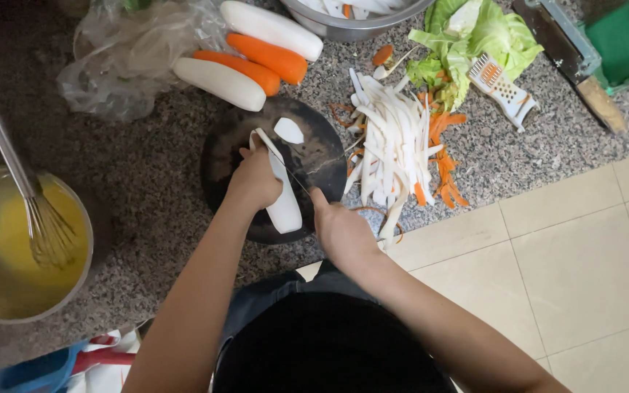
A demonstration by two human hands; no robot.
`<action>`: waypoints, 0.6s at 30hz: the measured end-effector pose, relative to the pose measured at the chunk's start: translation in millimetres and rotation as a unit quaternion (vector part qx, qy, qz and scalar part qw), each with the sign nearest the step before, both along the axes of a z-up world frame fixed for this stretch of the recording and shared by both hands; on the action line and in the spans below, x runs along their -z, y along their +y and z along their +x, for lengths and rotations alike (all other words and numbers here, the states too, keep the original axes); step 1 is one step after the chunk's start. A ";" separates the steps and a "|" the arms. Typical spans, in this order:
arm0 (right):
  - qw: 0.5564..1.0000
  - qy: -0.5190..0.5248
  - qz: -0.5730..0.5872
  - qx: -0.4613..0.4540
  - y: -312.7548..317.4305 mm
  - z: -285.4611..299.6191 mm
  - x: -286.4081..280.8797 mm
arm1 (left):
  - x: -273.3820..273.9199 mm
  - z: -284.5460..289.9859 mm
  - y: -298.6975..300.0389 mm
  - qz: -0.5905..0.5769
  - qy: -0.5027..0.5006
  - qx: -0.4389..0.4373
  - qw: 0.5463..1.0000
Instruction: The person is slicing white radishes and carrots into thin strips on a cutting board using a large knife.
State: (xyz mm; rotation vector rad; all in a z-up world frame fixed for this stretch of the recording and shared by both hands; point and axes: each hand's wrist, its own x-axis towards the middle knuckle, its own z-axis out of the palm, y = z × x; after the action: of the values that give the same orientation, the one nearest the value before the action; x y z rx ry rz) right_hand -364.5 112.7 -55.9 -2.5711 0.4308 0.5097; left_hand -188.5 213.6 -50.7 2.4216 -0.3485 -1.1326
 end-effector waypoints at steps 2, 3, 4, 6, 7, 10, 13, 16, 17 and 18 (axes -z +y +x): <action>1.000 -0.007 0.004 -0.002 -1.5 -0.3 7.3 | 1.1 0.2 2.6 0.000 -0.001 0.007 1.000; 1.000 -0.015 0.007 -0.005 -2.2 -0.2 10.7 | 1.4 0.6 3.9 -0.002 -0.002 0.014 1.000; 1.000 -0.015 0.007 -0.004 -1.7 3.6 11.3 | 3.1 0.5 4.8 -0.001 -0.002 0.015 1.000; 1.000 0.003 0.012 -0.012 -1.7 11.2 12.5 | 6.6 0.1 6.4 -0.010 -0.001 0.012 1.000; 1.000 0.003 0.013 -0.013 -1.1 15.0 10.3 | -1.5 0.1 6.1 -0.010 -0.002 0.011 1.000; 0.999 0.011 0.029 -0.025 -0.4 23.0 19.4 | -11.3 -0.5 5.5 -0.021 0.010 0.008 1.000; 0.999 0.012 0.030 -0.016 -1.1 27.3 46.1 | -3.5 0.5 7.5 -0.017 -0.004 0.016 1.000; 0.998 -0.007 0.059 -0.003 -6.3 25.7 42.6 | -8.1 -4.9 7.7 -0.014 -0.001 0.005 1.000; 0.998 -0.018 0.053 -0.015 -8.6 25.2 38.4 | -8.4 -6.5 7.7 -0.019 -0.014 0.007 1.000; 0.998 -0.028 0.046 -0.026 -11.1 25.1 34.3 | -8.8 -7.7 7.4 -0.023 -0.027 0.009 0.999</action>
State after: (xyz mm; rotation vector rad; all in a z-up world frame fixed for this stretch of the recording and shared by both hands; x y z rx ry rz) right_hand -339.4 101.6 -90.2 -2.5068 0.3132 0.4634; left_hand -196.2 221.0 -41.9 2.4168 -0.4111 -1.0554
